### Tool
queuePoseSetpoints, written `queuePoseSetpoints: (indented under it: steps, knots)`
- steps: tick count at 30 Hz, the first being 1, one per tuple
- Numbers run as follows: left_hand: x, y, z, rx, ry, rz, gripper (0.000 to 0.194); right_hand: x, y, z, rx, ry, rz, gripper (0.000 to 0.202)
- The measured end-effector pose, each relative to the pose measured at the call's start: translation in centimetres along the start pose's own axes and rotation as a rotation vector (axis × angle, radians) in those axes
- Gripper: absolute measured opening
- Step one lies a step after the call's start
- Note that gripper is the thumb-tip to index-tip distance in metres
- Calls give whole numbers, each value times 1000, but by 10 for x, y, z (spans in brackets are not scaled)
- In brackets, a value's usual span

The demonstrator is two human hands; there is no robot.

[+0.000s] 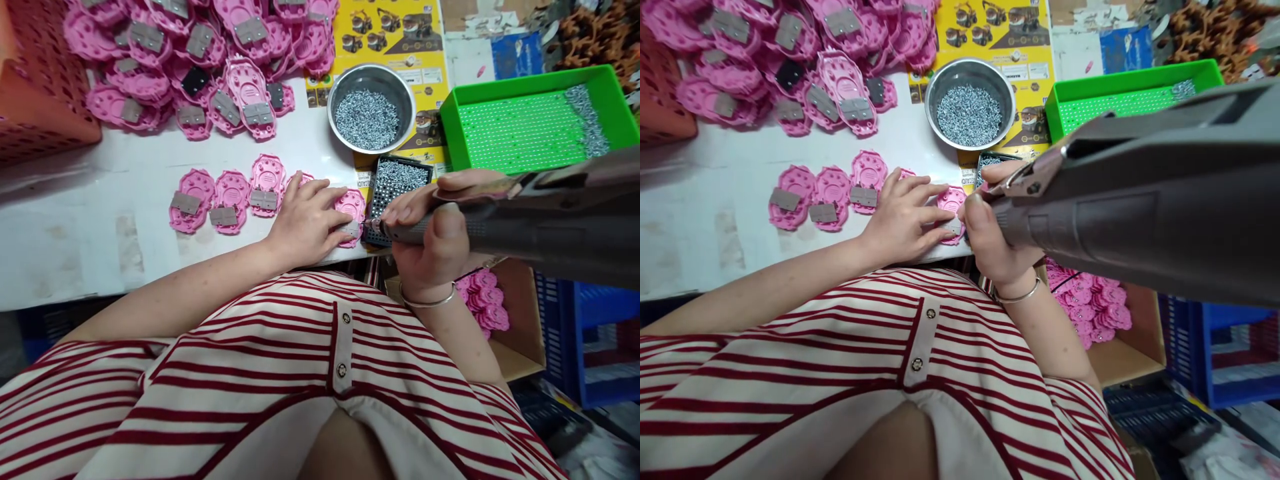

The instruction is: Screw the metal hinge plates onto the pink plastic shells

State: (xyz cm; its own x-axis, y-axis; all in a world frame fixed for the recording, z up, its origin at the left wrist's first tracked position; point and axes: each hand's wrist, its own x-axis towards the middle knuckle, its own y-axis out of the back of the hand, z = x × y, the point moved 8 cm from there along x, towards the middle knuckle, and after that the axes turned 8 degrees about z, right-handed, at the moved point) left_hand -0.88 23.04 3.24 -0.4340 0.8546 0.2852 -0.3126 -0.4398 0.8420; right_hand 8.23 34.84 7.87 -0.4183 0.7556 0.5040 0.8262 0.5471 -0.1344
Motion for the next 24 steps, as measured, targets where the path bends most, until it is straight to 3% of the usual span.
queuePoseSetpoints:
  steps: [3,8,13,17,24]
  knots:
    - [0,-1,0,-3,4,-6,21,0,-3,3,60,-24,-37,29]
    - [0,-2,0,6,0,-4,20,3,-6,-5,76,56,-38,27]
    - [0,-2,1,17,-5,0,20,2,-6,6,63,-42,-49,31]
    - [0,-2,1,11,-7,-2,20,4,-9,7,111,-5,-69,29]
    - [2,-3,2,26,10,-38,17,5,-16,33,-71,-202,-233,49]
